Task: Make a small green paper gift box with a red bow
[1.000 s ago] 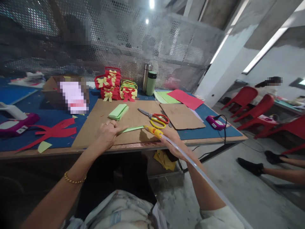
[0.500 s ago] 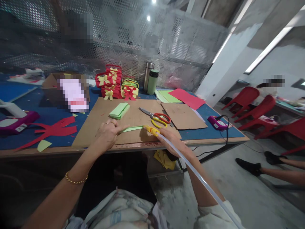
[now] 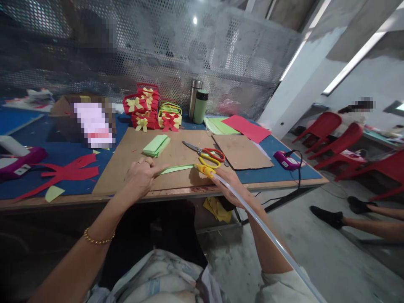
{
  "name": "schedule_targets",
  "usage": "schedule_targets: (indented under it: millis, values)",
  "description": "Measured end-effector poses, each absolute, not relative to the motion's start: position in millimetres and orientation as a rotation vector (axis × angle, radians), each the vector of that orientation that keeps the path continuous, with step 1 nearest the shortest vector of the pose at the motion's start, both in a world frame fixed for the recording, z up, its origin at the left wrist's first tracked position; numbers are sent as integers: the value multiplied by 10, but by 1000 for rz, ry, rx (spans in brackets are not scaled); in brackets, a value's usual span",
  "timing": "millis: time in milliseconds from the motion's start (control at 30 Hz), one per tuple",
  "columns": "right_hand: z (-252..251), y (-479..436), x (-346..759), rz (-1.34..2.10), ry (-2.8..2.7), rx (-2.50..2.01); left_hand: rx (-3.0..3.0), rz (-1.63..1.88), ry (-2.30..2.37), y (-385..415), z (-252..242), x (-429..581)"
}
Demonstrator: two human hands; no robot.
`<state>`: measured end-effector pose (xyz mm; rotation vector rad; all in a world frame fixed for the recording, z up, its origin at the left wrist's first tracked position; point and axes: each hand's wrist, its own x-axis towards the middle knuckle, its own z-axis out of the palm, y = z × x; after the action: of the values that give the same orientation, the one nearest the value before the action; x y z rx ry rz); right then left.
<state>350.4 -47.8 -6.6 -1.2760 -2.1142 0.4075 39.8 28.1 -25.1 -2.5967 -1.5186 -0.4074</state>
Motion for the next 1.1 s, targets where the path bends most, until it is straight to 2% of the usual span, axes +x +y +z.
schedule_targets:
  millis: [1100]
  values:
    - [-50, -498, 3340, 324, -2134, -1349, -2591, -443, -1488, 290, -267, 382]
